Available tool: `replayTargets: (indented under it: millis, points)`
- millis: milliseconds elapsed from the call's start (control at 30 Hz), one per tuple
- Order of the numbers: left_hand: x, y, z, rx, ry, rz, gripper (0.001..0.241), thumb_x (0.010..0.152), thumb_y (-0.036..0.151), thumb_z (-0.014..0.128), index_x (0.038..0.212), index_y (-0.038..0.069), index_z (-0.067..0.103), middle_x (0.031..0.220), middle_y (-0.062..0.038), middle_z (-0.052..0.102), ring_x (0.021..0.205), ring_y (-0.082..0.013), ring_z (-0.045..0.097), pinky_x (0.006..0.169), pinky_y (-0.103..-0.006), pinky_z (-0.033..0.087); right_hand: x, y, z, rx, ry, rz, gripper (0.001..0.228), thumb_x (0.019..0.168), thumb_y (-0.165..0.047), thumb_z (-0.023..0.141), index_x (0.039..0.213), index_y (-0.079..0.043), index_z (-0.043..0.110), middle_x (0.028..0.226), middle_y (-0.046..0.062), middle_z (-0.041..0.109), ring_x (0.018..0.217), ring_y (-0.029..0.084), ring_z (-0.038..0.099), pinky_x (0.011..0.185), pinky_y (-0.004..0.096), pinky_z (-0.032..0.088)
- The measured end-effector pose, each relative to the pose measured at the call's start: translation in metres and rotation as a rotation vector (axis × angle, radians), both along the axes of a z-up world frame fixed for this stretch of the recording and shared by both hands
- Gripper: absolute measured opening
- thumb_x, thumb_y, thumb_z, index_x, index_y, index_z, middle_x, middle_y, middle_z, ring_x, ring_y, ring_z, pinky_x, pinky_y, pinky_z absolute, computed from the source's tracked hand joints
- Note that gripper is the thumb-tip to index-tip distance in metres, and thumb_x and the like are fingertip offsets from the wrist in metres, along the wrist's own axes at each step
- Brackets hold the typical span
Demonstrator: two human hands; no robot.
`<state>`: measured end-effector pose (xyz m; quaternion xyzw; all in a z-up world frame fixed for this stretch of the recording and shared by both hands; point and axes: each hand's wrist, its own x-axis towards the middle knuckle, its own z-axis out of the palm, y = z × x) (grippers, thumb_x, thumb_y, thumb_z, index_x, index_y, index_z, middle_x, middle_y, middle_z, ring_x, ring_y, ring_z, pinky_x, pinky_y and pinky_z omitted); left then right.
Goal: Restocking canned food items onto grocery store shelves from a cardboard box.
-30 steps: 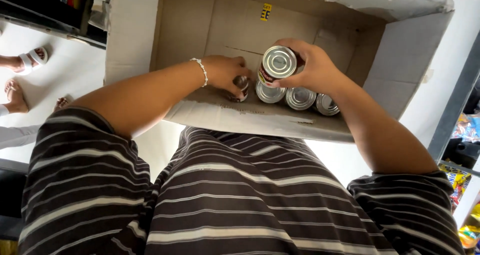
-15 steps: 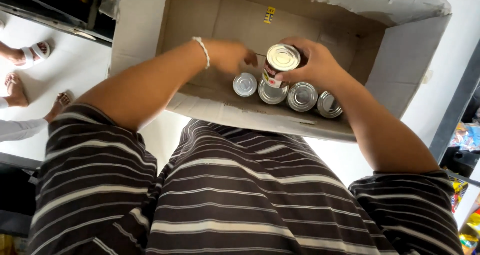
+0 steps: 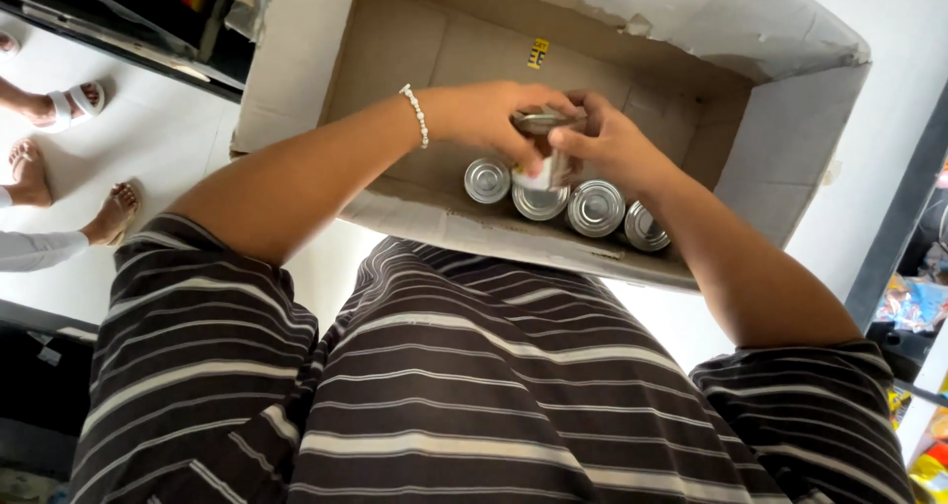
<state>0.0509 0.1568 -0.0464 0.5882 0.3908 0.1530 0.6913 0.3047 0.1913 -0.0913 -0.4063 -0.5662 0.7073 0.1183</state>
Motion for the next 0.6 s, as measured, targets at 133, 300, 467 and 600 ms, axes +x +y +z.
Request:
replayTargets:
  millis: [133, 300, 467, 600]
  points:
    - [-0.005, 0.002, 0.003, 0.376, 0.213, -0.164, 0.089, 0.056, 0.022, 0.093, 0.137, 0.015, 0.056, 0.122, -0.012, 0.071, 0.112, -0.0273, 0.069, 0.096, -0.0386, 0.054, -0.01, -0.005, 0.021, -0.05, -0.086, 0.076, 0.069, 0.093, -0.029, 0.072, 0.147, 0.001, 0.042, 0.117, 0.016, 0.07, 0.092, 0.02, 0.07, 0.083, 0.035, 0.058]
    - [-0.021, 0.0, 0.0, 0.46, 0.41, -0.257, 0.087, 0.053, 0.017, 0.092, 0.133, 0.014, 0.057, 0.118, -0.012, 0.072, 0.109, -0.0312, 0.069, 0.091, -0.0419, 0.056, -0.018, -0.007, 0.065, -0.077, -0.19, 0.108, 0.062, 0.093, -0.029, 0.069, 0.147, -0.007, 0.046, 0.114, 0.009, 0.073, 0.084, 0.013, 0.069, 0.087, 0.031, 0.056]
    - [-0.039, -0.002, -0.026, 0.54, 0.823, -0.212, 0.086, 0.054, 0.016, 0.096, 0.129, 0.009, 0.055, 0.128, -0.014, 0.062, 0.112, -0.0374, 0.066, 0.088, -0.0481, 0.056, -0.012, 0.001, 0.055, 0.188, -0.286, 0.262, 0.042, 0.096, -0.031, 0.068, 0.131, -0.007, 0.063, 0.11, 0.005, 0.077, 0.086, 0.012, 0.066, 0.084, 0.031, 0.053]
    - [-0.031, -0.014, -0.058, 0.528, 0.918, -0.284, 0.097, 0.048, 0.016, 0.1, 0.132, 0.005, 0.052, 0.128, -0.019, 0.06, 0.115, -0.0394, 0.063, 0.092, -0.0475, 0.055, -0.023, -0.012, 0.07, 0.447, -0.415, 0.428, 0.042, 0.092, -0.034, 0.071, 0.125, -0.009, 0.066, 0.106, 0.007, 0.075, 0.082, 0.021, 0.068, 0.074, 0.036, 0.054]
